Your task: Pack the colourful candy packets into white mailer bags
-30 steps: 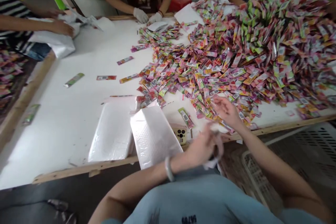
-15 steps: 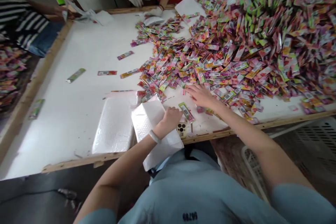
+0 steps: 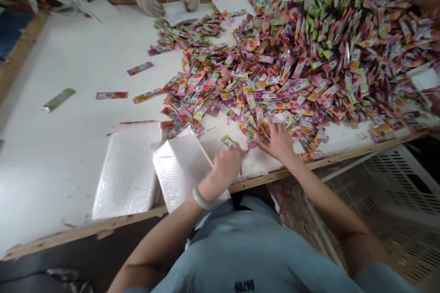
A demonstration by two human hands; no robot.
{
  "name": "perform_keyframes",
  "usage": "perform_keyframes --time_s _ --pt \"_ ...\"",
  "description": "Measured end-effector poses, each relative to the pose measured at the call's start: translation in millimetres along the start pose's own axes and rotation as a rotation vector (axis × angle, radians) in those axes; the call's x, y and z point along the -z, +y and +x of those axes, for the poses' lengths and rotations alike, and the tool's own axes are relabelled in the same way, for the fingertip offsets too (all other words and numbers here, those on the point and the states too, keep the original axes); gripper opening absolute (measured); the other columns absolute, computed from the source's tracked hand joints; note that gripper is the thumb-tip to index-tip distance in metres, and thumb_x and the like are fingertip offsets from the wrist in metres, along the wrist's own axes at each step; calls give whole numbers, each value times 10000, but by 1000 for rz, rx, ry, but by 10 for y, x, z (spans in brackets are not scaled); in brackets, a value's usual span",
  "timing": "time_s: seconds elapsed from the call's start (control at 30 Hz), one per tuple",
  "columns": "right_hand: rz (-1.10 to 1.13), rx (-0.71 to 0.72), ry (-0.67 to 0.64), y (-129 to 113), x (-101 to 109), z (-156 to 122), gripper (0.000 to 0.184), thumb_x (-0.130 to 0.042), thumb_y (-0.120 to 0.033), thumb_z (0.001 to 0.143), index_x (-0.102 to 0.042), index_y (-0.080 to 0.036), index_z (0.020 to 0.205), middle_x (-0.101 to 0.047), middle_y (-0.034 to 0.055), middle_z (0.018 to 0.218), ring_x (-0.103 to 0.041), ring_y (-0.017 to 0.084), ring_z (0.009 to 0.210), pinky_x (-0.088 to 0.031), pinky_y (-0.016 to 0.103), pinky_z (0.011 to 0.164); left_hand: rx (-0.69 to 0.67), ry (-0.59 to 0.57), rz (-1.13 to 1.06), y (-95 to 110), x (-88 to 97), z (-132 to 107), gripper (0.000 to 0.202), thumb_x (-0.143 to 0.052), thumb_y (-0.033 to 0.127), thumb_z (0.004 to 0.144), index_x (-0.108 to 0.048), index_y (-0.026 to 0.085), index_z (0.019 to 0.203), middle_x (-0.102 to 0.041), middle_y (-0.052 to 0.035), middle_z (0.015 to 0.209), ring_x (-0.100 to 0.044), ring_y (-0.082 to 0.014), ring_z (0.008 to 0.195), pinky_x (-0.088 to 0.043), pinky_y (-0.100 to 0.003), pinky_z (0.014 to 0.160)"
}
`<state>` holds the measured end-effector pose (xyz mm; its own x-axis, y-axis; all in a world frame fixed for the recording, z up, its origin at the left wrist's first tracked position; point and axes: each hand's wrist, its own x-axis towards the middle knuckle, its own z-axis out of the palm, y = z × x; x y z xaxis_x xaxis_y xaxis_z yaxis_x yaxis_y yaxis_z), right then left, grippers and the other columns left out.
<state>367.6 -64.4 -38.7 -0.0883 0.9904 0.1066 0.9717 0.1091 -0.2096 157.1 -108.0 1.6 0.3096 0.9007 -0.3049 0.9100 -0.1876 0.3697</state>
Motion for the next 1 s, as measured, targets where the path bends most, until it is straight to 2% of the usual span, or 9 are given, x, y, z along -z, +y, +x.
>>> perform_keyframes --time_s 0.1,0.23,0.33,0.47,0.53,0.6,0.7,0.83,1.0 --pt "47 -136 34 -107 -249 63 636 -700 -609 848 -611 -109 1230 -680 257 1133 -618 402 1097 -509 447 856 247 0 62 -154 119 372 556 -608 386 996 -516 26 1409 -735 -293 1108 -743 -424 1056 -582 -433 819" --pt "289 -212 -71 38 -321 179 207 -570 -398 919 -636 -201 916 -699 127 868 -649 291 861 -497 382 785 193 -34 -25 -301 201 664 739 -681 96 842 -400 72 1525 -730 -251 1204 -737 -345 1110 -564 -370 869" --pt "541 -308 -55 239 -270 136 265 -568 -471 878 -554 -245 740 -563 19 633 -552 224 645 -457 344 655 193 -22 -100 -413 265 733 672 -617 6 794 -471 51 1448 -739 -231 1169 -723 -318 1146 -552 -360 920" --pt "963 -381 -37 275 -167 -9 411 -634 -655 789 -565 -252 747 -482 -37 594 -465 168 574 -395 288 532 184 29 -206 -508 377 682 207 -567 99 878 -674 95 1055 -708 -220 1179 -710 -325 1142 -541 -419 995" --pt "1099 -374 -49 154 -103 -74 457 -681 -696 748 -583 -251 756 -481 -42 601 -444 153 571 -376 274 513 168 64 -272 -500 395 611 190 -495 145 938 -683 138 970 -711 -167 1166 -711 -274 1119 -548 -394 1001" --pt "1197 -339 -89 -30 -35 -128 473 -716 -705 728 -608 -246 769 -522 -30 632 -460 150 593 -395 272 530 153 110 -442 -464 359 530 304 -382 145 981 -685 164 1002 -723 -121 1145 -706 -218 1116 -557 -343 987" --pt "1312 -257 -193 -323 44 -198 482 -741 -699 733 -676 -236 849 -628 4 738 -542 168 672 -473 291 618 143 199 -938 -394 221 424 378 -316 145 991 -684 165 1073 -753 -104 1046 -724 -207 1028 -582 -344 933" --pt "1365 -161 -296 -576 61 -262 492 -741 -701 767 -730 -224 885 -662 26 770 -588 196 754 -500 308 683 121 343 -1221 -312 67 321 258 -504 293 995 -696 191 1133 -757 -73 910 -716 -247 992 -583 -383 950" --pt "1387 -145 -275 -642 55 -251 498 -747 -703 785 -748 -214 874 -671 25 766 -574 180 737 -487 294 664 115 521 -1533 -206 95 247 334 -645 460 963 -711 180 1134 -750 -84 865 -711 -286 1007 -574 -385 956"
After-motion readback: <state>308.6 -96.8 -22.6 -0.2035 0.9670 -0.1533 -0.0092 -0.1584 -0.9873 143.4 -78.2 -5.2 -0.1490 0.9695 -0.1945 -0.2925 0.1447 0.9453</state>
